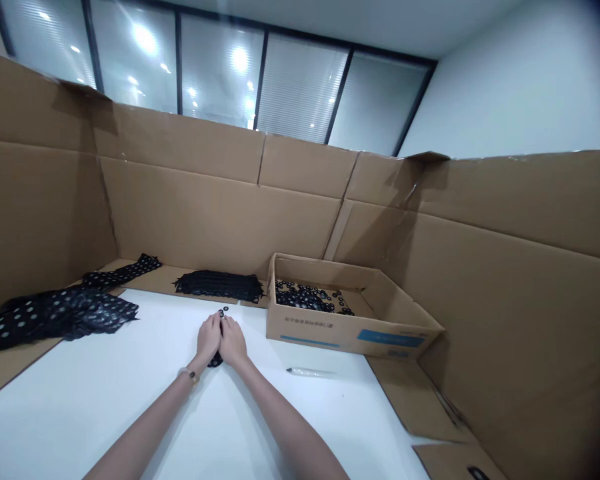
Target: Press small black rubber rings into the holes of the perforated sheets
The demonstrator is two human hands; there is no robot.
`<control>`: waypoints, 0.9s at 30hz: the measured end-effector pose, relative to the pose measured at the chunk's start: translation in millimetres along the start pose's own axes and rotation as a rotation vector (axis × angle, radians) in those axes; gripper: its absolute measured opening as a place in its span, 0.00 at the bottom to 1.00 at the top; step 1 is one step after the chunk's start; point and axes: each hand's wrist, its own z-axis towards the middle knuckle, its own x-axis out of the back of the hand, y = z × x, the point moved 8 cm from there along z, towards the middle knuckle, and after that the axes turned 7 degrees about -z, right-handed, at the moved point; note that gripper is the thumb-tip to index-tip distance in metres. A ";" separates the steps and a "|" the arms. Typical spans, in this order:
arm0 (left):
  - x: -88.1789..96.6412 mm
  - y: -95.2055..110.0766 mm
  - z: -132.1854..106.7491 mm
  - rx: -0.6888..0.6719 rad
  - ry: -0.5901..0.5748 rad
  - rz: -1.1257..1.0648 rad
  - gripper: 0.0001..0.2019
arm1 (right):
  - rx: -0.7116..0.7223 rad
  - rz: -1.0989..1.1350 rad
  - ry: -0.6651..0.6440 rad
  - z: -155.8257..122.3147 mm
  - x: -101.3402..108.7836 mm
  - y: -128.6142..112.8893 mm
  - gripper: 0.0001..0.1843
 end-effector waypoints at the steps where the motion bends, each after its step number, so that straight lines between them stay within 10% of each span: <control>1: 0.9 -0.5 0.8 0.010 -0.005 -0.032 0.20 | 0.013 -0.005 0.004 -2.5 0.9 -4.8 0.25; 7: 21.2 3.8 -2.5 0.041 -0.058 -0.289 0.26 | 0.122 -0.084 0.029 -28.4 8.1 -26.9 0.40; 20: 129.5 -11.3 28.0 0.109 0.204 -0.447 0.19 | 0.238 -0.437 -0.169 -6.6 8.4 -50.4 0.16; 24: 132.2 -11.6 26.4 0.084 0.219 -0.395 0.20 | 0.241 -0.446 -0.139 21.4 42.9 -52.9 0.11; 27: 135.0 -13.0 28.2 0.060 0.244 -0.314 0.20 | 0.182 -0.449 -0.026 42.8 109.1 -38.0 0.11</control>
